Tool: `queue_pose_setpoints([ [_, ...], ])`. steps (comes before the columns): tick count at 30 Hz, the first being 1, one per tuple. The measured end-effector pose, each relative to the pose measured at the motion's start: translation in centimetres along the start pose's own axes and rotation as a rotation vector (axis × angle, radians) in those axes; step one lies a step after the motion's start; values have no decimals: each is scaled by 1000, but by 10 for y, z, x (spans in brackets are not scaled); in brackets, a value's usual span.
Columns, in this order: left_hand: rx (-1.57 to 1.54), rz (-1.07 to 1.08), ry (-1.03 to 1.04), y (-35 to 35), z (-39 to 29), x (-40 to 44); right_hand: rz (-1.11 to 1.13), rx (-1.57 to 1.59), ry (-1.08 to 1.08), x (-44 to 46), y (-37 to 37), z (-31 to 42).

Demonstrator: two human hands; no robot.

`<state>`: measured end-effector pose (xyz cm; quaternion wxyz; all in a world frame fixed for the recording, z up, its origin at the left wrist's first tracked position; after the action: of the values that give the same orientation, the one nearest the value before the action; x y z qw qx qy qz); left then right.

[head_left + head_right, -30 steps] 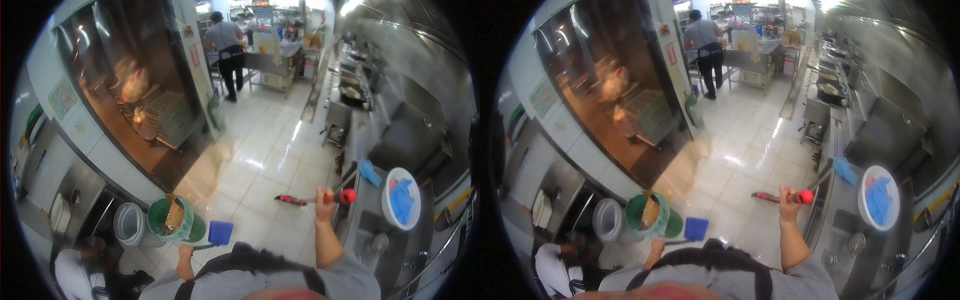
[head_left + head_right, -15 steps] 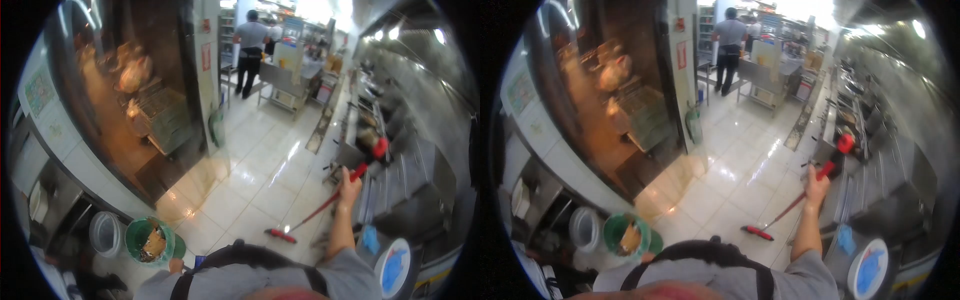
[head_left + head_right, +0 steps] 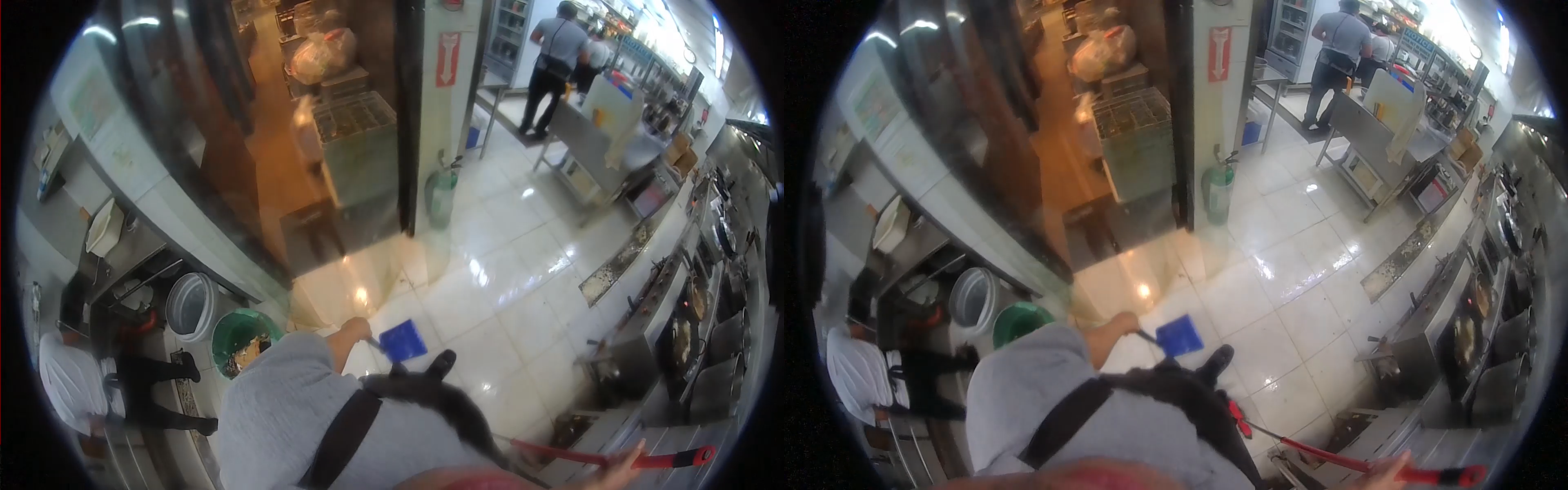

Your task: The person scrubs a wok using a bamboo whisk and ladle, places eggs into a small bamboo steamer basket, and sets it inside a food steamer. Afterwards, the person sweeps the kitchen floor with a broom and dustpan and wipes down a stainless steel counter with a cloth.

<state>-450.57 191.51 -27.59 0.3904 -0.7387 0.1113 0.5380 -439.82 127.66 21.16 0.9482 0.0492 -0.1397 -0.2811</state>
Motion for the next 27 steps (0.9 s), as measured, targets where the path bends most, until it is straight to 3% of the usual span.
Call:
queue_pose_setpoints([
  [3, -61, -94, 15, -49, -29, 20, 110, -161, 46, 67, 31, -27],
  [6, -68, -121, -8, -91, -61, 29, 246, -83, 122, 169, 56, -102],
  [7, -57, -132, -29, -111, -73, 30, 165, -113, 117, 184, 80, -102],
  [8, -56, -124, -43, -123, -79, 36, 256, -91, 157, 208, 104, -108],
  [10, -219, -155, -72, -137, -93, 47, 284, -18, 84, 252, 148, -116],
  [16, -320, -146, -110, -168, -152, 74, 433, 74, -97, 384, 224, -142],
  [19, -485, -127, -174, -188, -185, 112, 334, 26, -130, 415, 267, -138],
  [26, -292, -7, -122, -304, -315, 221, 348, 27, -262, 498, 334, -174],
  [27, -155, -13, -32, -324, -340, 242, 255, -58, -237, 506, 334, -186],
])
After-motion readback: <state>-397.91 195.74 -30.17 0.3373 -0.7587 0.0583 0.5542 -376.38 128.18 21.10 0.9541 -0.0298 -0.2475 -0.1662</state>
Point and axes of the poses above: each hand's wrist, its own x-axis towards the middle knuckle, its own y-axis out of the palm, z = x × y, the point moved 7 cm from there along x, towards the middle knuckle, and after that the axes turned 14 degrees about z, right-handed, at the moved point
